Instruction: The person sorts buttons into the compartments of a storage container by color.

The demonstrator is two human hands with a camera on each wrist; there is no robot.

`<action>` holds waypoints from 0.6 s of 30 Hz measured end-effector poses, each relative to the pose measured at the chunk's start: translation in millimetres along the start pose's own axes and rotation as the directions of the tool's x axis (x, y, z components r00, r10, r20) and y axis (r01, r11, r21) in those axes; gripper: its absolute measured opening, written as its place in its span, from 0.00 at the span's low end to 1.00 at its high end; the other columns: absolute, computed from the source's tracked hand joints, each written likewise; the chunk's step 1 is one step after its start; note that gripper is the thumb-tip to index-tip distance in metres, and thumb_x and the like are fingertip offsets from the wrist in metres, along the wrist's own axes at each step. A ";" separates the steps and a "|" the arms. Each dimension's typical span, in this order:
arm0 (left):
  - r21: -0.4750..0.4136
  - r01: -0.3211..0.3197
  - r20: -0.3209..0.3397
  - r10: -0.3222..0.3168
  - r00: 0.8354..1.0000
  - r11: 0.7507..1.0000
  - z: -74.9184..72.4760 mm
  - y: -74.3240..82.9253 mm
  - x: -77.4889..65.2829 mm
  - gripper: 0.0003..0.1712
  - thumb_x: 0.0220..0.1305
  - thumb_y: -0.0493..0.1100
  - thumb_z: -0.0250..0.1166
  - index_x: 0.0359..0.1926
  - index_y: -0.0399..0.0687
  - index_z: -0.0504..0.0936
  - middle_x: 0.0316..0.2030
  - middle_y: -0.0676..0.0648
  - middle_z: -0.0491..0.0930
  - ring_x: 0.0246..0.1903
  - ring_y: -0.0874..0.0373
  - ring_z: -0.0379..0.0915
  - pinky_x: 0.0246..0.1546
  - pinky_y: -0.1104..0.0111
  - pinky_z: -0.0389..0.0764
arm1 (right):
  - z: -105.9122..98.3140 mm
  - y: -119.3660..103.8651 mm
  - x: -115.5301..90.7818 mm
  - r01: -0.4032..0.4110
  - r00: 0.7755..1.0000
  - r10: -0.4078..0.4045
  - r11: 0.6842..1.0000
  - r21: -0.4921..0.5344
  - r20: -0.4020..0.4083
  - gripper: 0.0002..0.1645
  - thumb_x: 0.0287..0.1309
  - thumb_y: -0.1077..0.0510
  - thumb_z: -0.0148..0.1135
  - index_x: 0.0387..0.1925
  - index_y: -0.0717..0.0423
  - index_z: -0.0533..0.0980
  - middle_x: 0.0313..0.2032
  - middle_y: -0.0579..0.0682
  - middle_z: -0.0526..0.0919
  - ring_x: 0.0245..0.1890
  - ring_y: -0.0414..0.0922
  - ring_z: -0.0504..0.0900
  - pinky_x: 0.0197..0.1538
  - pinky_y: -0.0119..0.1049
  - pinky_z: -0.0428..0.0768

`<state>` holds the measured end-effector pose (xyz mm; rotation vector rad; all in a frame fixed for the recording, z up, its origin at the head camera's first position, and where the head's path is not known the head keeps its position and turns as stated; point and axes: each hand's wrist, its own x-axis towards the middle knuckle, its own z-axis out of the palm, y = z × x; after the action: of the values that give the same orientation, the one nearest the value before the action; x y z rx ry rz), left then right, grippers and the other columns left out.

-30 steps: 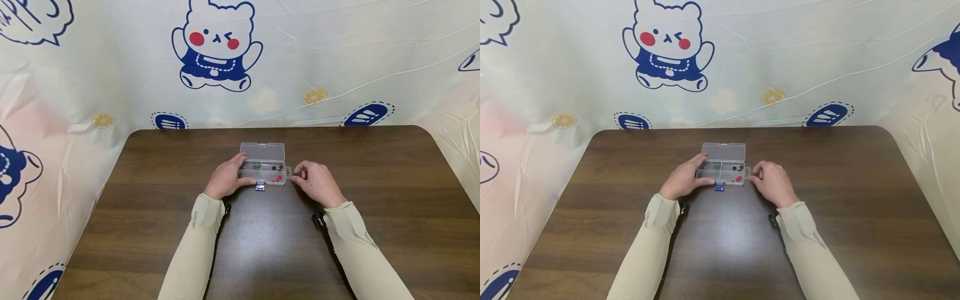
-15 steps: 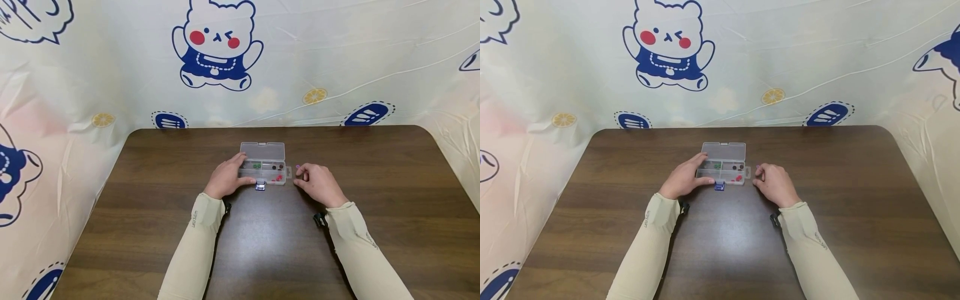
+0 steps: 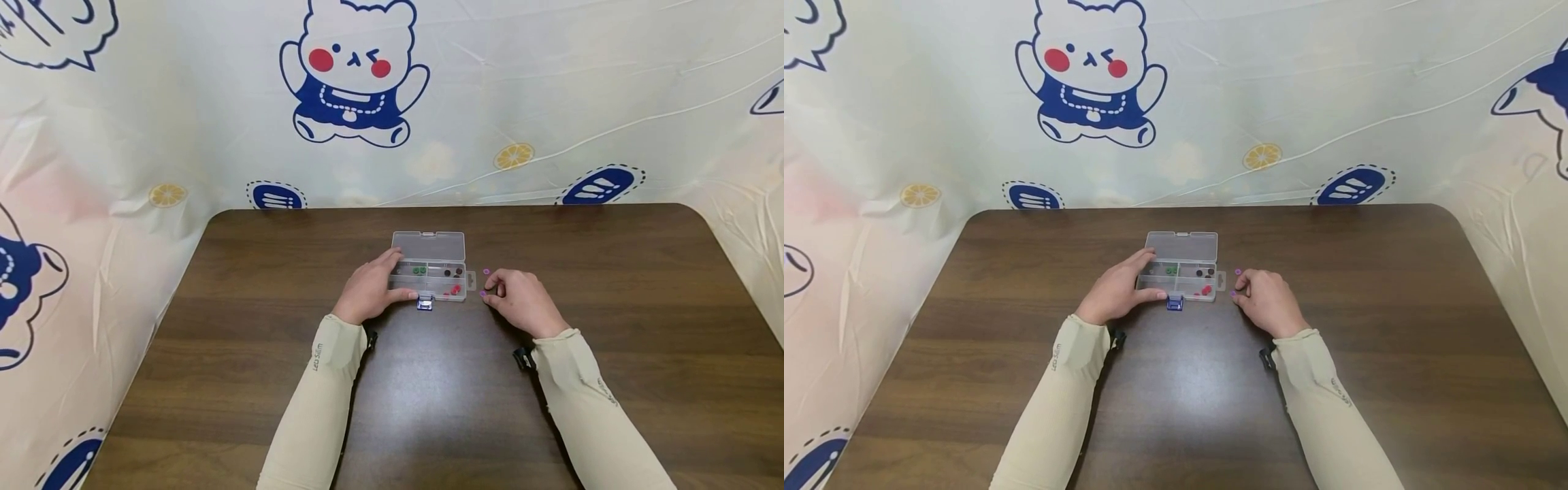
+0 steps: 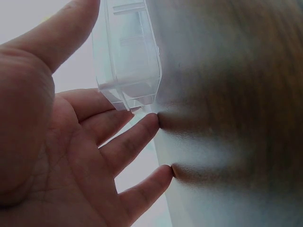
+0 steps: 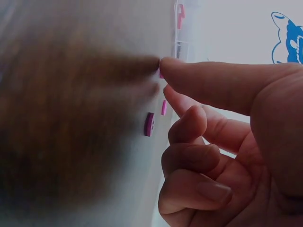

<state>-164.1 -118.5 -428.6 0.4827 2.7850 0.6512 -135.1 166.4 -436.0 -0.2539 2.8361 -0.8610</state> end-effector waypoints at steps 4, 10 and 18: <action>0.006 -0.001 0.003 0.001 1.000 1.000 0.3 -0.7 0.0 0.51 0.61 0.62 0.70 0.75 0.40 0.63 0.76 0.44 0.58 0.71 0.46 0.60 0.72 0.51 0.59 | 0.0 0.4 0.0 0.005 1.000 -0.005 1.000 0.001 -0.003 0.08 0.61 0.59 0.70 0.38 0.59 0.82 0.24 0.48 0.75 0.24 0.44 0.71 0.30 0.37 0.69; 0.006 0.005 0.009 -0.005 1.000 1.000 0.6 -0.7 -0.8 0.51 0.61 0.62 0.70 0.75 0.40 0.63 0.76 0.45 0.58 0.72 0.46 0.60 0.72 0.51 0.59 | 0.0 0.8 -0.3 0.011 1.000 -0.011 1.000 0.003 0.000 0.06 0.61 0.60 0.70 0.37 0.59 0.83 0.23 0.48 0.75 0.24 0.44 0.71 0.29 0.37 0.68; 0.004 0.013 0.008 -0.013 1.000 1.000 0.6 -0.4 -0.5 0.51 0.61 0.62 0.70 0.75 0.41 0.62 0.76 0.45 0.58 0.72 0.46 0.59 0.73 0.51 0.58 | -0.2 -0.2 -0.7 0.021 1.000 -0.021 1.000 0.004 -0.006 0.06 0.61 0.60 0.69 0.37 0.59 0.83 0.23 0.48 0.75 0.24 0.44 0.71 0.29 0.37 0.69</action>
<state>-163.6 -118.8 -429.2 0.4670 2.7797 0.6395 -134.5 166.5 -435.6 -0.2810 2.8413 -0.8733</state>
